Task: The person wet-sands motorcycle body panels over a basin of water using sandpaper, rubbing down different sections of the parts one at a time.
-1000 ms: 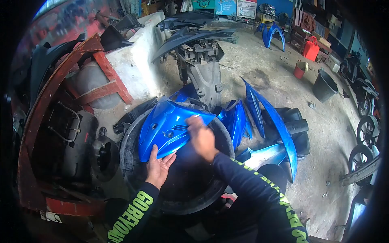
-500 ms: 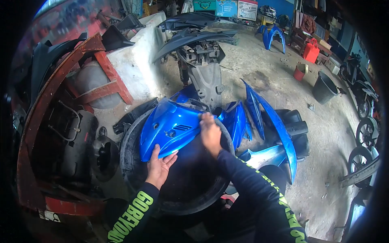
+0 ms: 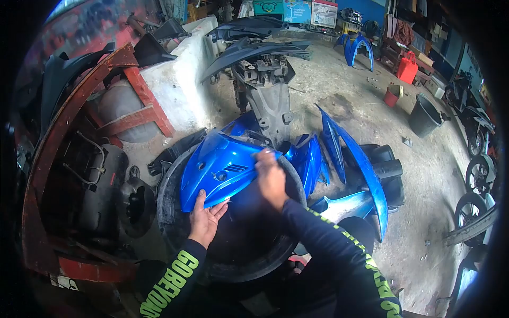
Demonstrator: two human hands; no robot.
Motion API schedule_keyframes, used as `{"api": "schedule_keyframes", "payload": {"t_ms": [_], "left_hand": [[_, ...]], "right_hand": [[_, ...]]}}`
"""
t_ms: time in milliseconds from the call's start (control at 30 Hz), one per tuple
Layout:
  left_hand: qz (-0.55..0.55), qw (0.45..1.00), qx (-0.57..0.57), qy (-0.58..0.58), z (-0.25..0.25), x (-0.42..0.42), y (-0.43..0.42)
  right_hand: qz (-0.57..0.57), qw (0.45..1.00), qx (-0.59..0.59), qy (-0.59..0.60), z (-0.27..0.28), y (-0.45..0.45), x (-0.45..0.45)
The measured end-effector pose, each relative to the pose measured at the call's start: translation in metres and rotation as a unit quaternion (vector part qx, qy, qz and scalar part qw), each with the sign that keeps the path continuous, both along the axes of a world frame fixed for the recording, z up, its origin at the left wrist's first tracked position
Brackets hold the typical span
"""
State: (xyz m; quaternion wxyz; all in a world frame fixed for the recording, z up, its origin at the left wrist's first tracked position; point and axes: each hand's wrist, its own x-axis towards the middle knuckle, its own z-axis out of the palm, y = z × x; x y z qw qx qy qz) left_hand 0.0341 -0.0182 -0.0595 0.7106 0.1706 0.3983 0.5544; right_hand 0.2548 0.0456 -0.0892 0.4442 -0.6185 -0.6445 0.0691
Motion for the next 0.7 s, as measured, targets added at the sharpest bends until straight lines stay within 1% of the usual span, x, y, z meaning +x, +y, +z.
{"api": "schedule_keyframes", "payload": {"t_ms": [33,67,100,167,200,233,300,333,367,400,433,467,500,567,600,633,700], "left_hand": [[0.001,1.000,0.002,0.001,0.002,0.003,-0.002],[0.004,1.000,0.007,0.010,0.003,0.007,-0.004],[0.008,1.000,0.012,0.018,0.005,0.009,-0.005],[0.011,1.000,0.004,0.022,0.004,0.006,-0.004],[0.001,1.000,0.004,0.013,0.000,0.002,0.000],[-0.006,1.000,0.003,0.004,-0.003,-0.001,0.001],[-0.006,1.000,0.005,0.007,0.000,0.002,-0.002],[-0.010,1.000,0.010,-0.002,-0.002,0.005,-0.002],[-0.015,1.000,0.016,-0.012,-0.001,0.008,0.000],[-0.013,1.000,0.015,-0.011,0.002,0.007,0.000],[-0.013,1.000,0.014,-0.011,-0.001,0.004,0.001],[-0.025,0.999,0.009,-0.027,-0.006,0.000,0.003],[-0.034,0.998,0.004,-0.043,-0.009,-0.003,0.003],[-0.028,0.999,0.013,-0.031,0.000,0.003,-0.001],[-0.026,0.999,0.022,-0.021,0.003,0.007,-0.001],[-0.026,0.999,0.023,-0.022,0.000,0.007,-0.001],[-0.021,0.999,0.004,-0.025,-0.007,0.004,0.000]], "right_hand": [[-0.071,0.996,-0.032,0.043,-0.006,0.017,0.013],[-0.099,0.995,-0.013,0.014,-0.006,0.026,0.018],[-0.099,0.995,-0.013,0.014,-0.013,0.021,0.014],[0.054,0.998,0.015,-0.008,0.014,-0.023,-0.022],[0.114,0.990,0.059,-0.056,0.013,-0.028,-0.030],[0.116,0.990,0.059,-0.056,0.015,-0.022,-0.026],[0.029,0.996,-0.067,0.050,0.017,0.000,-0.006],[-0.029,0.998,0.040,-0.032,0.020,0.012,-0.005],[-0.029,0.998,0.040,-0.034,0.017,0.007,-0.008],[0.069,0.995,0.039,-0.055,0.009,-0.007,-0.015],[0.166,0.983,0.036,-0.075,0.023,-0.027,-0.028],[0.228,0.968,0.049,-0.096,0.040,-0.041,-0.036],[0.231,0.967,0.050,-0.097,0.040,-0.034,-0.033],[0.091,0.995,-0.046,-0.001,0.029,-0.008,-0.018],[0.002,0.996,0.037,-0.081,0.007,0.009,-0.013],[0.002,0.996,0.038,-0.082,0.014,-0.001,-0.020],[0.183,0.976,0.017,-0.116,0.040,-0.039,-0.046]]}}
